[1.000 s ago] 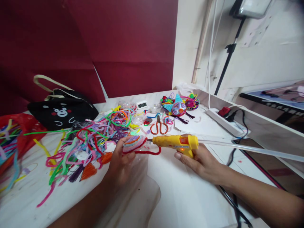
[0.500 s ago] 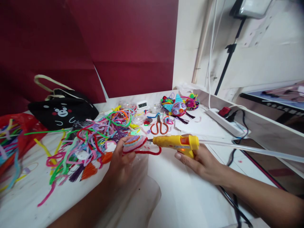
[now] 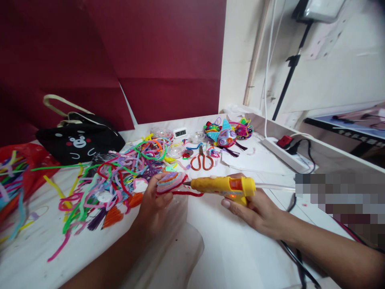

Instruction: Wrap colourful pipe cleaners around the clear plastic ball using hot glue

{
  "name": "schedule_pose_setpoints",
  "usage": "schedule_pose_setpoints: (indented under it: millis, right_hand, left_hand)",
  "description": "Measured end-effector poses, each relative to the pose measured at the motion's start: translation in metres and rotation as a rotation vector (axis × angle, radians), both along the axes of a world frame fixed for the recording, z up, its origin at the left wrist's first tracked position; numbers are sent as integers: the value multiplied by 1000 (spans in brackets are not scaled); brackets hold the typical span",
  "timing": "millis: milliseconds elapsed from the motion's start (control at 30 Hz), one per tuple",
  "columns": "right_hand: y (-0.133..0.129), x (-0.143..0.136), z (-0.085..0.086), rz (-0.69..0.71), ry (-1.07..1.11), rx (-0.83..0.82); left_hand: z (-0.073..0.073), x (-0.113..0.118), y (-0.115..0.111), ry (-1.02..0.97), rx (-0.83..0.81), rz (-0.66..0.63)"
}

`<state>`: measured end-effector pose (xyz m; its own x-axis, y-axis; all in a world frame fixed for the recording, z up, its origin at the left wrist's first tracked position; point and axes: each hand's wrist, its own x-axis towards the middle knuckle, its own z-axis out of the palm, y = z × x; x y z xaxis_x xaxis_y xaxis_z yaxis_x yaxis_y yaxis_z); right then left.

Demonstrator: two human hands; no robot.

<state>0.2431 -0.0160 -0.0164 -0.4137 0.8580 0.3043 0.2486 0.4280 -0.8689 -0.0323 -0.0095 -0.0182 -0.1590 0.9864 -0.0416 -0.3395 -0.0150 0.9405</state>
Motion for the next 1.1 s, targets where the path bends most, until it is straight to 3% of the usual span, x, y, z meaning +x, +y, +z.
schedule_pose_setpoints:
  millis: [400, 600, 800, 1100]
  right_hand:
    - [17, 0, 19, 0, 169, -420]
    - [26, -2, 8, 130, 116, -675]
    - [39, 1, -12, 72, 111, -728]
    - [45, 7, -9, -4, 91, -782]
  left_hand:
    - [5, -4, 8, 50, 95, 55]
    - [4, -8, 8, 45, 111, 97]
    - [-3, -13, 14, 63, 177, 145]
    - [14, -16, 12, -7, 261, 163]
